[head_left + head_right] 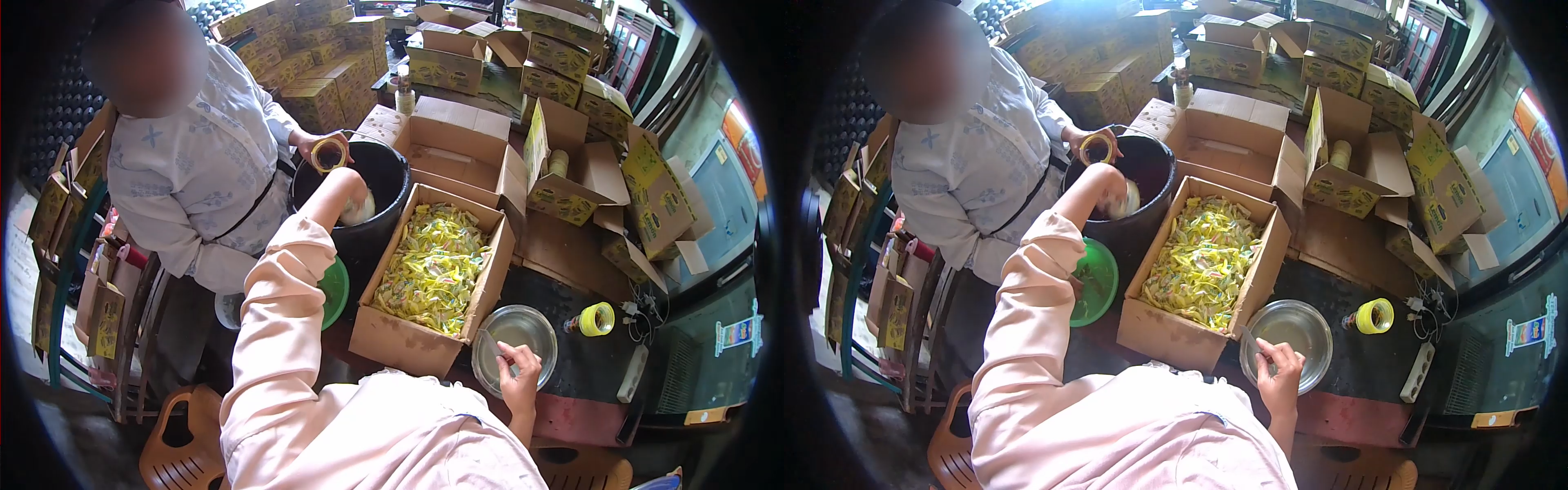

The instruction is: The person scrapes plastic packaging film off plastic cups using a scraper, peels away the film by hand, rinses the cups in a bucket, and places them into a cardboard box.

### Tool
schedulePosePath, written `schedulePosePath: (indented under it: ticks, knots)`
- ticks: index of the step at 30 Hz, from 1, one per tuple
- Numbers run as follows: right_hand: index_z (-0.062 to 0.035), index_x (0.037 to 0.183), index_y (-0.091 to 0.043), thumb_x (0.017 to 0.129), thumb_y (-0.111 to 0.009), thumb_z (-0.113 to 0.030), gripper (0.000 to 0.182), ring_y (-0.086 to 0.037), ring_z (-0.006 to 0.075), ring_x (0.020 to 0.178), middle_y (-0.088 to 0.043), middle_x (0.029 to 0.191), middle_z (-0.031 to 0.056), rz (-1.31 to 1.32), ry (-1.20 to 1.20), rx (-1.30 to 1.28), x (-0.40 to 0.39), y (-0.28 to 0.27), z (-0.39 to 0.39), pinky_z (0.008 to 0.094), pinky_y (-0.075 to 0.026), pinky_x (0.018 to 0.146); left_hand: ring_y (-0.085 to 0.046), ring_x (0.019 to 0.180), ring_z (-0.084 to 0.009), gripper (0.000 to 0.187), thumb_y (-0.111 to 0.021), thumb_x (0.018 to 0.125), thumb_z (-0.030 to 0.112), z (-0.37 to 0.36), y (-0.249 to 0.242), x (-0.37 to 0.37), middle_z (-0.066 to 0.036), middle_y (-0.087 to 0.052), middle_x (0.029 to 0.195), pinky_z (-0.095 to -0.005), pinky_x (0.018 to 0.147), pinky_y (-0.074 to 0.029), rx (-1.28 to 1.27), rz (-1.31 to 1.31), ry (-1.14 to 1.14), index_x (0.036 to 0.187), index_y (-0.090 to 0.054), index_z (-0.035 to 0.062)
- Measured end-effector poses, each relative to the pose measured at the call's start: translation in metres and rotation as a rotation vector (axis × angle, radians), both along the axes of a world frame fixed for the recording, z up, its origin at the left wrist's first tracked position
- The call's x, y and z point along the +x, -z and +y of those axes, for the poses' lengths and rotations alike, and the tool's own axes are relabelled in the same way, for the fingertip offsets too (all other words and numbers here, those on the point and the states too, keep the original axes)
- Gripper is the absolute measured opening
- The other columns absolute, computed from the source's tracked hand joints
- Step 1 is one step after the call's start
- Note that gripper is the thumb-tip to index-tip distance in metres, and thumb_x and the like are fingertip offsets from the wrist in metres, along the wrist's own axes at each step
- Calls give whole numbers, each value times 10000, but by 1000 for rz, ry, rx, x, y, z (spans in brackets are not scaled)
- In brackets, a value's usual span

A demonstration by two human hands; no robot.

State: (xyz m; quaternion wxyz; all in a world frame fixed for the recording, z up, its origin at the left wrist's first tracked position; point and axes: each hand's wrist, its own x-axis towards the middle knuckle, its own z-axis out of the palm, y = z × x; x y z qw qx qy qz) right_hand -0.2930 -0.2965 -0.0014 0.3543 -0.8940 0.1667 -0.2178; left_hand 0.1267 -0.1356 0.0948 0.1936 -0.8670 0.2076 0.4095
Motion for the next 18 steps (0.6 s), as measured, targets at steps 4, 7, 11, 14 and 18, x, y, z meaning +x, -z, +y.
schedulePosePath:
  ticks: [4, 7, 11, 14, 18]
  knots:
    - [-98, 952, -670, 714, -660, -14, 253, -555, 159, 645, -561, 696, 18, 5, 6, 6, -4, 0, -1, 304, -341, 753, -636, 895, -197, 443, -557, 816, 311, 0, 50, 52, -147, -626, 1049, -333, 807, -496, 124, 31, 277, 1180, -543, 58]
    - [-83, 937, -667, 687, -664, 10, 267, -561, 174, 629, -569, 696, 35, -17, 9, -26, -2, -4, 0, 305, -367, 720, -624, 942, -203, 418, -544, 829, 320, 6, 36, 26, -121, -623, 1097, -353, 824, -489, -79, -191, 81, 1153, -580, 57]
    - [-73, 933, -663, 675, -666, 22, 275, -563, 182, 622, -572, 697, 46, -37, 10, -50, -1, -3, 0, 304, -378, 703, -624, 945, -222, 417, -558, 815, 336, 3, 20, 12, -116, -635, 1081, -356, 805, -495, 37, -74, 176, 1136, -598, 73]
    - [-68, 934, -662, 676, -664, 25, 274, -560, 181, 621, -569, 697, 47, -42, 16, -40, -1, -4, 0, 303, -375, 704, -630, 934, -221, 380, -555, 815, 306, 15, 45, 42, -117, -645, 1056, -354, 798, -497, 2, -8, 361, 1114, -614, 79]
    - [-75, 940, -664, 689, -662, 15, 267, -558, 176, 630, -571, 703, 42, -36, 28, -29, -2, -3, -1, 304, -366, 719, -633, 922, -222, 376, -566, 811, 302, 16, 50, 41, -112, -648, 1052, -346, 794, -495, -1, -37, 232, 1111, -610, 79]
